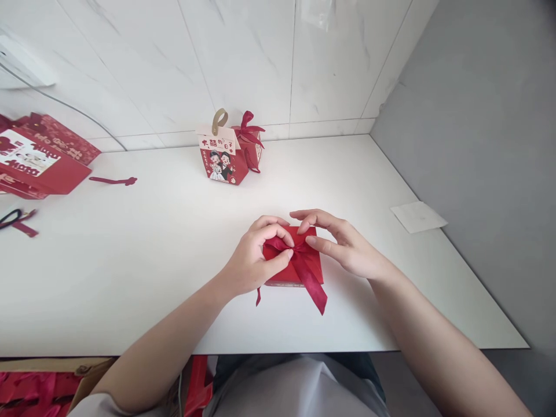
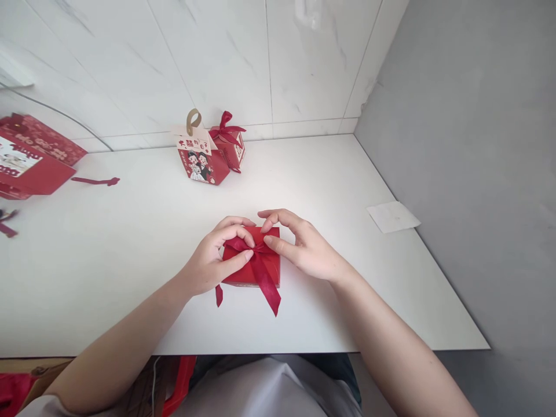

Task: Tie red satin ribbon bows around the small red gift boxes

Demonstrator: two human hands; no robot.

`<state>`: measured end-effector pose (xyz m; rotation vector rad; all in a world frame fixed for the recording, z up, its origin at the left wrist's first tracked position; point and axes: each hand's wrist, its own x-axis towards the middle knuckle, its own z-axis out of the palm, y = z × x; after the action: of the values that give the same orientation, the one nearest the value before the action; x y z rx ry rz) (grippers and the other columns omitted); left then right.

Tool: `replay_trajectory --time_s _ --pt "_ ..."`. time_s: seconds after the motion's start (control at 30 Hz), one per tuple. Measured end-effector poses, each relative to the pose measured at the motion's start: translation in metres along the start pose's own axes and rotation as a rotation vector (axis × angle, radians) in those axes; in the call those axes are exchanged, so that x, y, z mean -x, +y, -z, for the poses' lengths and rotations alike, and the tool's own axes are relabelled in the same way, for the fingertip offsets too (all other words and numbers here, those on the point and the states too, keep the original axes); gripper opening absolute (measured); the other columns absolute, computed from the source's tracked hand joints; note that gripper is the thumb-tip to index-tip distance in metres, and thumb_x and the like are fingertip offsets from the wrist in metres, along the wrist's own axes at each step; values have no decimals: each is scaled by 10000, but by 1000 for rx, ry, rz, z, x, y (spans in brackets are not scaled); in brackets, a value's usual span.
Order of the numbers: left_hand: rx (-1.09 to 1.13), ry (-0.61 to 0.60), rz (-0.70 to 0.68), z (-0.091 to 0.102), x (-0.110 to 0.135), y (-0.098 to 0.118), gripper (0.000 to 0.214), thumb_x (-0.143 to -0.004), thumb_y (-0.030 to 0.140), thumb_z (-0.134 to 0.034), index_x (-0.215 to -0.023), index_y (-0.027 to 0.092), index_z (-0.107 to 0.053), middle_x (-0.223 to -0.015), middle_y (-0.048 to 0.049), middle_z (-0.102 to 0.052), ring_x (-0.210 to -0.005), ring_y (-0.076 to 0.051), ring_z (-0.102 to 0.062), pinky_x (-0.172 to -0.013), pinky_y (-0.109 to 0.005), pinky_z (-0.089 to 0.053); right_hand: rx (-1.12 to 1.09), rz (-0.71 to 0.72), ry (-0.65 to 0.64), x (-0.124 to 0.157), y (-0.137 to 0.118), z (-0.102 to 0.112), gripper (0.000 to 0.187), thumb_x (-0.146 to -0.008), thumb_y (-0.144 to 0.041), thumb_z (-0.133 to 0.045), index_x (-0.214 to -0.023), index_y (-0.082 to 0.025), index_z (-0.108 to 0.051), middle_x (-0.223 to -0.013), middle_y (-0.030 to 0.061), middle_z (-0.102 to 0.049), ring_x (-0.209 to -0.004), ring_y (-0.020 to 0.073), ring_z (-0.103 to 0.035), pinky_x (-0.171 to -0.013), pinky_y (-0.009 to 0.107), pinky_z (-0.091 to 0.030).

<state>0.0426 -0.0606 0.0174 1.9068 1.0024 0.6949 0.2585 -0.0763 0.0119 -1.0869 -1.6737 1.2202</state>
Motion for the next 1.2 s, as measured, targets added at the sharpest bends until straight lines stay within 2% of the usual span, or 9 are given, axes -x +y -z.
replay_trajectory --time_s 0.23,0.4,0.53,0.67,0.8,0.93,1.03,1.1,1.2 --pt "-23 28 -22 0 0 3 83 -837 175 -607 -901 206 -564 -1174 -64 -565 -1151 -214 -569 -1004 -381 -465 7 -19 21 -1 1 -2 219 -915 -390 -615 -774 -242 -694 -1377 44 -586 -1348 279 -466 -1127 457 -290" --pt "-15 31 -29 0 0 4 125 -835 173 -612 -935 206 -544 -1158 -61 -577 -1072 -192 -593 -969 -358 -479 -216 -75 -66 -3 3 -1 299 -913 -435 -626 -704 -228 -679 -1317 65 -636 -1394 277 -421 -1115 452 -323" --pt "-14 17 -64 1 0 1 163 -840 172 -612 -997 216 -600 -1169 -60 -571 -1155 -203 -560 -1032 -372 -457 -381 -87 -133 -6 5 -4 346 -924 -457 -608 -678 -225 -678 -1214 75 -690 -1401 263 -421 -1112 434 -347" --pt "-22 -5 -41 1 0 0 125 -854 193 -607 -958 227 -669 -1218 -64 -544 -1270 -230 -500 -1077 -384 -440 -458 -107 -117 -8 8 -8 384 -917 -486 -612 -652 -219 -690 -1304 52 -649 -1340 274 -493 -1135 443 -332" --pt "-19 -20 -20 1 1 2 84 -852 207 -613 -911 228 -669 -1208 -63 -546 -1247 -239 -522 -1054 -393 -466 -508 -134 -106 -8 11 -11 298 -907 -495 -622 -811 -255 -770 -1415 31 -567 -1299 280 -527 -1099 441 -388" --pt "-52 -1 -31 -1 1 4 69 -847 206 -614 -891 223 -665 -1192 -71 -555 -1242 -247 -526 -1051 -410 -465 -570 -139 -93 -8 12 -14 280 -899 -461 -636 -753 -257 -761 -1390 20 -588 -1340 284 -482 -1097 425 -388" --pt "-77 51 -53 -1 0 4 51 -844 203 -618 -868 213 -661 -1222 -85 -548 -1259 -258 -512 -1066 -426 -444 -607 -156 -44 -9 13 -15 364 -909 -479 -600 -663 -232 -705 -1386 11 -594 -1346 297 -468 -1119 451 -346" --pt "-81 83 -77 3 -1 1 92 -837 209 -631 -928 215 -641 -1240 -86 -550 -1249 -253 -519 -1081 -433 -420 -602 -152 -2 -10 15 -15 409 -921 -505 -563 -638 -231 -676 -1371 6 -608 -1389 296 -416 -1145 460 -296" --pt "-29 81 -103 16 -4 -3 300 -829 261 -662 -1108 235 -553 -1251 -70 -564 -1240 -231 -525 -1087 -427 -401 -566 -128 15 -11 16 -14 408 -930 -525 -533 -669 -251 -686 -1365 -3 -613 -1438 279 -342 -1166 455 -251"
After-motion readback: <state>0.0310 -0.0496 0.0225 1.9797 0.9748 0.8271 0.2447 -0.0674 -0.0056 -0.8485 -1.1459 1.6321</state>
